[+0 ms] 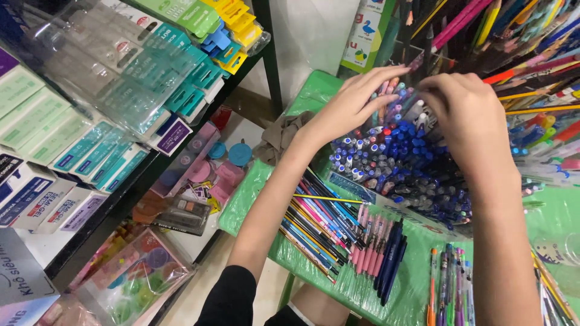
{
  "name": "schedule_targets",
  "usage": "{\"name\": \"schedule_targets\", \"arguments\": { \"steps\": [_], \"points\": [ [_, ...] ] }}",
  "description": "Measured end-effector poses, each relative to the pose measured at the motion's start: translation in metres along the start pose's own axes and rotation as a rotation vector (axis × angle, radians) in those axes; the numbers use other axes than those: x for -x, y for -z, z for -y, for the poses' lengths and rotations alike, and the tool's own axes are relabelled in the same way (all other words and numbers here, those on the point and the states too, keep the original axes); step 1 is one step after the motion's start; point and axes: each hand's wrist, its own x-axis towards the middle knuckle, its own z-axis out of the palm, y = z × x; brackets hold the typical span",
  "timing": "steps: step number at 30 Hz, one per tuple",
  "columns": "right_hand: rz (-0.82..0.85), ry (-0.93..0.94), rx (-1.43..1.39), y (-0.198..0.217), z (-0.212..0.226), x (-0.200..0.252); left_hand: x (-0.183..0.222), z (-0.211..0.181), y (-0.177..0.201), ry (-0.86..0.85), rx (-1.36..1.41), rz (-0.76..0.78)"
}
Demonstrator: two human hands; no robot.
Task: Sort and organize various pens, pencils, and markers on a table in a retail setting.
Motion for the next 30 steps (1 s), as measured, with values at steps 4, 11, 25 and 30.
{"name": "schedule_targets", "arguments": {
  "steps": [4,11,25,30],
  "points": [
    [-0.073,0.066,-0.057,0.02,0.011,-0.007,0.0,-0.001,-0.007,-0.033,-0.026,-0.073],
    [-0.314,0.046,-0.24,0.018,-0.008,0.005,0.003,0.005,-0.013,0.047,0.121,-0.075],
    [-0.144,0.238,0.827,0.006,0.02,0.008,0.007,-0.013,-0.008,0.013,0.011,-0.15],
    [-0.01,0.082,0.302,-0.04,0.02,0.025,0.005,-0.03,-0.009,-0.099,-0.443,-0.04]
  ]
}}
